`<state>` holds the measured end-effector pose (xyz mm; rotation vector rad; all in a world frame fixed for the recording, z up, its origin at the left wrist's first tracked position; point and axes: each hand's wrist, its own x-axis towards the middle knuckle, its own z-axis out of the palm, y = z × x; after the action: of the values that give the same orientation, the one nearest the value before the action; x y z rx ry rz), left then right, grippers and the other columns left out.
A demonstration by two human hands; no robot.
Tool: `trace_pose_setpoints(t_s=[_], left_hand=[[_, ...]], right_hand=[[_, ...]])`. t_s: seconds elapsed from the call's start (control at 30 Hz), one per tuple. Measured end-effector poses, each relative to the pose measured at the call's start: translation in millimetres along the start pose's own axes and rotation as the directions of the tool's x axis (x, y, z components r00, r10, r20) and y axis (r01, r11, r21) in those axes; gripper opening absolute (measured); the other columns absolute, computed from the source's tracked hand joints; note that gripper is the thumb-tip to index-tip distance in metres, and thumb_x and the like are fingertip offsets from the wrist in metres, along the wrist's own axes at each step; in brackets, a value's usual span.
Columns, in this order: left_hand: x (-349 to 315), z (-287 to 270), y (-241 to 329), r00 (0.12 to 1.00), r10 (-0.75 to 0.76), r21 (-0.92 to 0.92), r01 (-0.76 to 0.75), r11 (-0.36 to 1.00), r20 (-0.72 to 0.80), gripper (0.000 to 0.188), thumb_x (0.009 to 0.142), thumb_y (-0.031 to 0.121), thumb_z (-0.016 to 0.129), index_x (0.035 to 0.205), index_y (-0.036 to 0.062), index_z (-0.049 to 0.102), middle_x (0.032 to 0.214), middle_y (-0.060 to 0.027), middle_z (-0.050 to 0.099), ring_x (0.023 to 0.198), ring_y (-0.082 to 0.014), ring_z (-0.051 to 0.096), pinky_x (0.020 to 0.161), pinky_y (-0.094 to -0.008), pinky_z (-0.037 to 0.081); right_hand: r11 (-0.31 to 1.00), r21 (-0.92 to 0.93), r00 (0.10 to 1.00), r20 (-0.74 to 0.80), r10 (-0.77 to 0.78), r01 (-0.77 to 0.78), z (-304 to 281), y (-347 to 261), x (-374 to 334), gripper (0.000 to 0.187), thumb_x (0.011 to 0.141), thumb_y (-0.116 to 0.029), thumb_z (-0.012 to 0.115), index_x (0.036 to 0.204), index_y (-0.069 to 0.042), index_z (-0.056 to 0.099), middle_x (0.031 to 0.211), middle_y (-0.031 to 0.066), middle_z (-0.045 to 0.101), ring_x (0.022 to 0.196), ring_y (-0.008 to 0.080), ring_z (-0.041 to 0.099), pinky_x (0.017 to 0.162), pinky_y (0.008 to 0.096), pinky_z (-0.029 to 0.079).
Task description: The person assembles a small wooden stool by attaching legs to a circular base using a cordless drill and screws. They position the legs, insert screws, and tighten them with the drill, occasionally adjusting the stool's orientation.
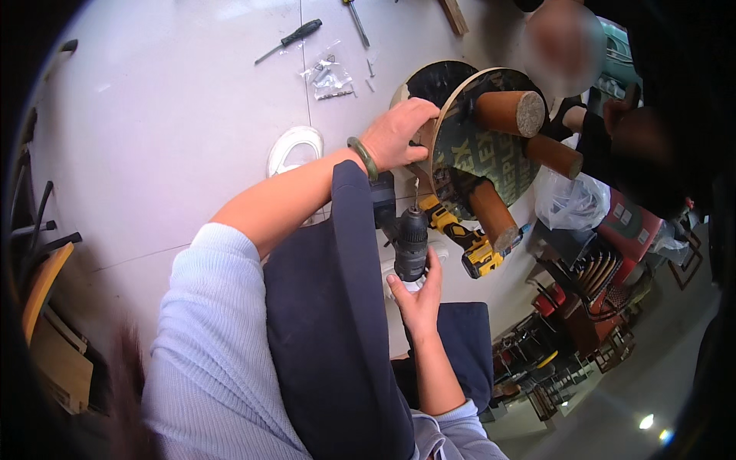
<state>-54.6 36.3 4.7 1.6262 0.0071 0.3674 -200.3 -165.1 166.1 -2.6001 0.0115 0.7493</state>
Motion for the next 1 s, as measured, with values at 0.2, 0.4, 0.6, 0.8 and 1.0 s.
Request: trace_pose_setpoints(t_s=[0.2,0.4,0.6,0.8,1.0], left_hand=[[-27.7,-24.9,-2.5,0.918,-0.360,0.125,0.343,0.931,0.164,0.048,0.079,0.015,0.071,0.121,0.0067,0.051,0.117,-0.0147,0.055,0.110,-0.0317,0.053,0.096,-0.0370,0.043],[-9.0,-33.5,-16.2,0.954,-0.116,0.124,0.085,0.989,0.276,0.051,0.077,0.020,0.074,0.123,0.0094,0.054,0.124,-0.0137,0.053,0.116,-0.0318,0.050,0.100,-0.0380,0.040],[75.3,-34.2,-39.1,0.525,-0.092,-0.169,0.428,0.888,0.846,0.035,0.085,0.025,0.071,0.113,0.0050,0.063,0.105,-0.0037,0.065,0.099,-0.0155,0.057,0.093,-0.0316,0.044],[81.7,-33.1,-37.6,0.377,-0.071,-0.157,0.539,0.827,0.924,0.036,0.088,0.022,0.067,0.118,0.0027,0.061,0.105,-0.0016,0.065,0.100,-0.0128,0.056,0.094,-0.0310,0.042],[52.2,-23.8,-40.7,0.595,-0.061,-0.273,0.454,0.848,0.801,0.037,0.087,0.019,0.065,0.118,-0.0003,0.059,0.104,-0.0054,0.066,0.099,-0.0146,0.057,0.091,-0.0316,0.045]], right_hand=[[0.989,0.124,0.996,-0.003,0.084,-0.083,13.2,-5.1,17.2,0.076,0.071,-0.020,0.080,0.133,0.001,0.040,0.121,0.0199,0.052,0.111,0.0334,0.051,0.097,0.0406,0.039],[0.972,0.219,0.991,-0.088,0.102,-0.081,25.2,-9.1,24.8,0.067,0.070,-0.014,0.081,0.125,0.000,0.045,0.101,0.0114,0.060,0.084,0.0200,0.059,0.081,0.0322,0.047],[0.993,0.118,0.997,-0.074,0.029,-0.020,18.9,-14.6,27.2,0.065,0.070,-0.016,0.082,0.123,-0.002,0.047,0.097,0.0112,0.062,0.085,0.0209,0.060,0.081,0.0329,0.048],[0.989,0.111,0.989,-0.107,0.106,-0.094,22.2,-23.0,30.8,0.062,0.070,-0.018,0.082,0.120,-0.001,0.048,0.097,0.0103,0.061,0.084,0.0194,0.058,0.081,0.0320,0.047],[0.975,0.141,0.982,-0.051,0.182,-0.174,22.2,-21.3,30.4,0.059,0.071,-0.016,0.081,0.118,-0.001,0.048,0.101,0.0099,0.059,0.090,0.0186,0.056,0.084,0.0318,0.045]])
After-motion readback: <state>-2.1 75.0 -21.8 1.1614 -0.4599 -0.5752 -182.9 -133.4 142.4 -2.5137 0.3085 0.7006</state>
